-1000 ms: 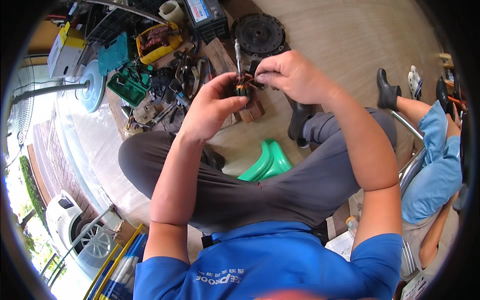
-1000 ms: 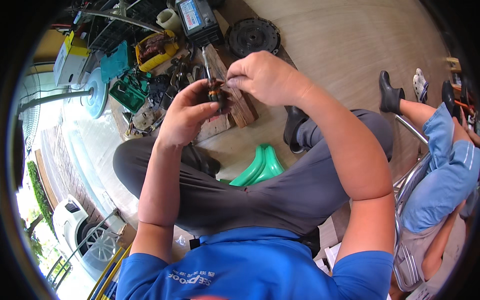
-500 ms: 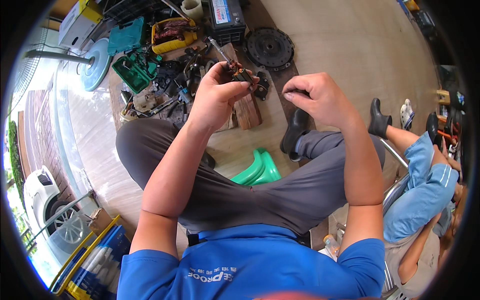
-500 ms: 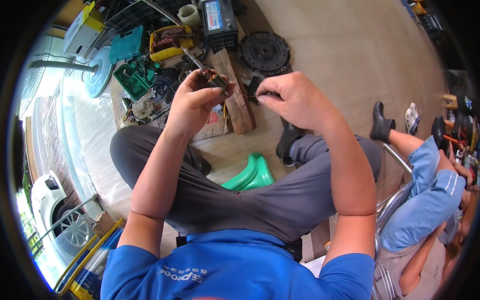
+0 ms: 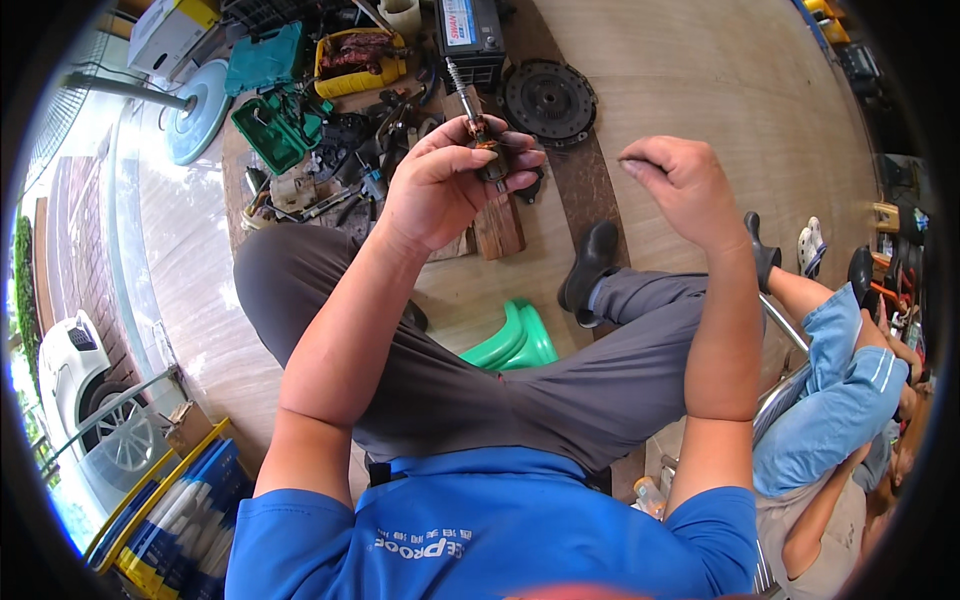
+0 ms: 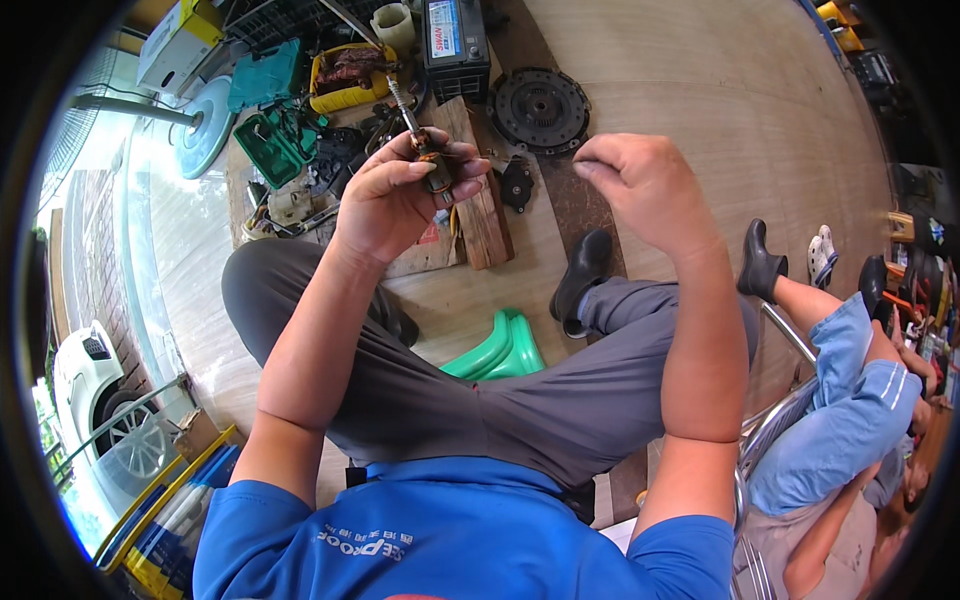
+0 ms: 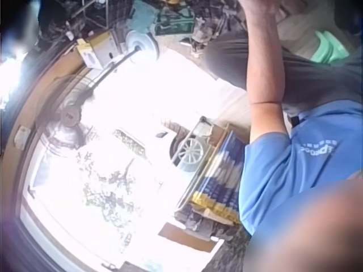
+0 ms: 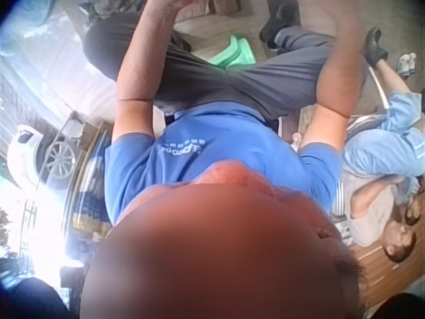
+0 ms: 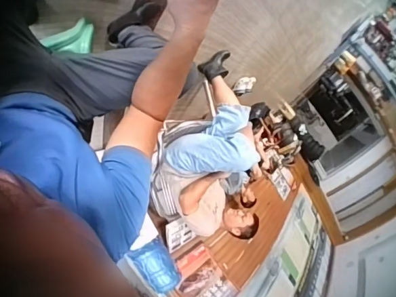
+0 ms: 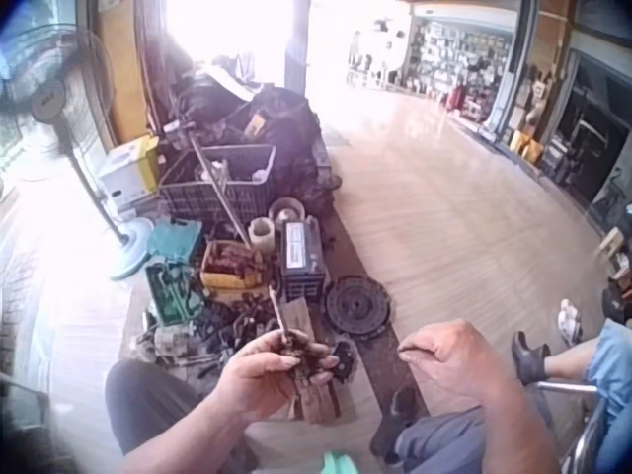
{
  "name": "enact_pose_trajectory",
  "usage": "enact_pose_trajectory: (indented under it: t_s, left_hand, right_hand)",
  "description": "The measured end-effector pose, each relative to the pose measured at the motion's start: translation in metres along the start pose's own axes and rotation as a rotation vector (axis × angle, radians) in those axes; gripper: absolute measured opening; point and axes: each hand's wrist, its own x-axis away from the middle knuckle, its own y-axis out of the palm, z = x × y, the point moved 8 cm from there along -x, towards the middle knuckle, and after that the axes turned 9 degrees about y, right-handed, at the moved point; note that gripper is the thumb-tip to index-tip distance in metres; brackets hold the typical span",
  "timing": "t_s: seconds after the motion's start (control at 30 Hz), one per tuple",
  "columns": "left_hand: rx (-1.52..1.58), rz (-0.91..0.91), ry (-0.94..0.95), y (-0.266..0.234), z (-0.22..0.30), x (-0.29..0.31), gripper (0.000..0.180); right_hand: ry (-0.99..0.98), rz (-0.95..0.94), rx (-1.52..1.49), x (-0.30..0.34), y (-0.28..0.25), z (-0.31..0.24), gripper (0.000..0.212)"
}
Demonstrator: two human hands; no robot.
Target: The person sits on the floor and uses pliers and a screwdriver to manipulate a small electronic component. They repeatedly adjust wires and parts of the device while seated.
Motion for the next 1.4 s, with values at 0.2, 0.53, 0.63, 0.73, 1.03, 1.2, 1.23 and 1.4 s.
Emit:
enact_pose_trajectory:
  t_s: [0.2, 0.53, 0.63, 0.73, 1.03, 1.2, 1.23, 1.4]
  left_hand:
    - [-0.216, 0.017, -0.006, -0.004, -0.004, -0.001, 0.030]
    - [-0.619, -0.069, -0.041, 0.002, -0.029, 0.004, 0.033]
    - [-0.653, -0.096, -0.075, 0.005, -0.037, 0.006, 0.036]
    - [-0.661, -0.067, -0.111, 0.003, -0.035, 0.008, 0.040]
    - [-0.929, -0.018, 0.047, 0.004, -0.015, 0.007, 0.037]
    - [-1.403, 0.096, 0.329, 0.008, 0.020, 0.004, 0.032]
    - [-1.486, 0.126, 0.391, 0.012, 0.029, 0.003, 0.032]
    - [-1.484, 0.267, 0.547, -0.001, 0.057, 0.005, 0.033]
  right_hand:
    - [0.190, -0.012, 0.041, -0.002, -0.017, 0.035, 0.016]
    - [-0.018, -0.119, 0.290, 0.015, 0.042, 0.003, 0.076]
    - [-0.192, -0.063, 0.176, 0.017, 0.067, -0.023, 0.063]
    - [-0.033, -0.310, -0.223, 0.008, 0.081, -0.019, 0.042]
    - [-0.028, -0.200, -0.284, 0.004, 0.054, -0.026, 0.013]
    - [-0.161, -0.138, -0.138, 0.009, 0.044, -0.039, 0.012]
    - [-0.172, -0.105, -0.090, 0.010, 0.041, -0.039, 0.012]
    - [-0.122, 0.018, 0.030, 0.009, 0.009, -0.027, 0.018]
